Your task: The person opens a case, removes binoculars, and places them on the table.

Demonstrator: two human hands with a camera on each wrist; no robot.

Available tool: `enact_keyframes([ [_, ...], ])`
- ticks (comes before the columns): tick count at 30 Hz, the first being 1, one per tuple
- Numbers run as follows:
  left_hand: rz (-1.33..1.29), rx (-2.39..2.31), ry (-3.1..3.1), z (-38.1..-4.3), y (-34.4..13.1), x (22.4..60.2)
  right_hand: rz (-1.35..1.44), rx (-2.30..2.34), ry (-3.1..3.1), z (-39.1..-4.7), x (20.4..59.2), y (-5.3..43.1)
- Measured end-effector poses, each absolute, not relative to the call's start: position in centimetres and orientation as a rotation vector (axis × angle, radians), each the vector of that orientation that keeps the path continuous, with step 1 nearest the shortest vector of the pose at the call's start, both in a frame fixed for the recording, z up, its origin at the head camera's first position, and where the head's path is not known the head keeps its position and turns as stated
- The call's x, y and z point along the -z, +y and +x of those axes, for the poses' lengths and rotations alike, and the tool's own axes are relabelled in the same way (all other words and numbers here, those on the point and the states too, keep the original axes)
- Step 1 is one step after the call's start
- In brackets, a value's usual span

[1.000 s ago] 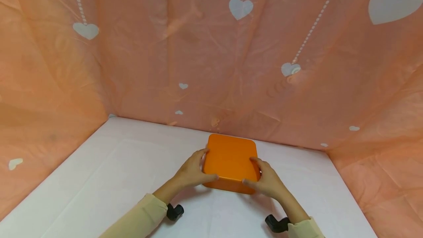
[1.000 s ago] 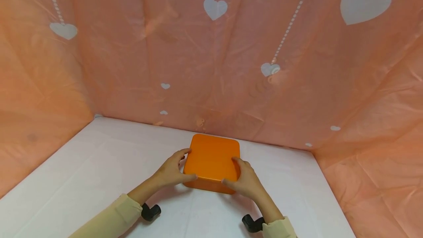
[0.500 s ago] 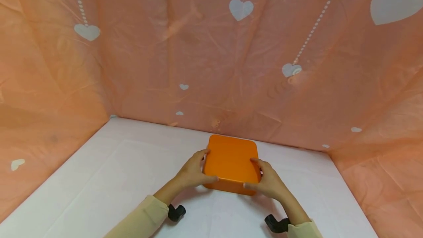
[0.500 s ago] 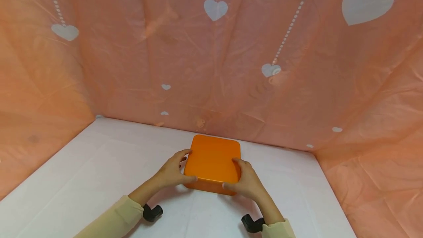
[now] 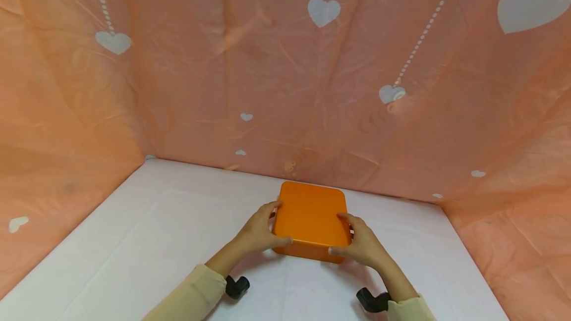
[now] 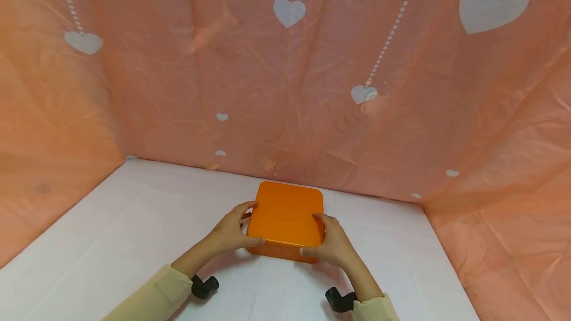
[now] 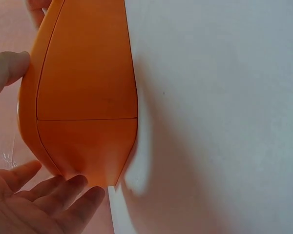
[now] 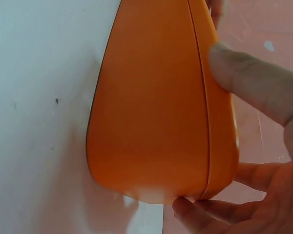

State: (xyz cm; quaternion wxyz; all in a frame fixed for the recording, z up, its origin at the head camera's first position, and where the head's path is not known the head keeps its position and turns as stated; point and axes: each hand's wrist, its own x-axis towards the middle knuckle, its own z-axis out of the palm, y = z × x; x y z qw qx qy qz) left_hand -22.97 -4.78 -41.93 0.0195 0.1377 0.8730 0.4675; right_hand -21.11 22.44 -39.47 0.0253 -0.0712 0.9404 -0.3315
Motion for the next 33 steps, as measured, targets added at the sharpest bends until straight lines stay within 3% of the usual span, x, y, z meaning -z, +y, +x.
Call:
enact_keyframes([
  [33, 0.492, -1.24, 2.746, -23.4, -5.5, 41.4, -0.356, 0.814, 2.973, -21.4, 39.1, 22.6],
])
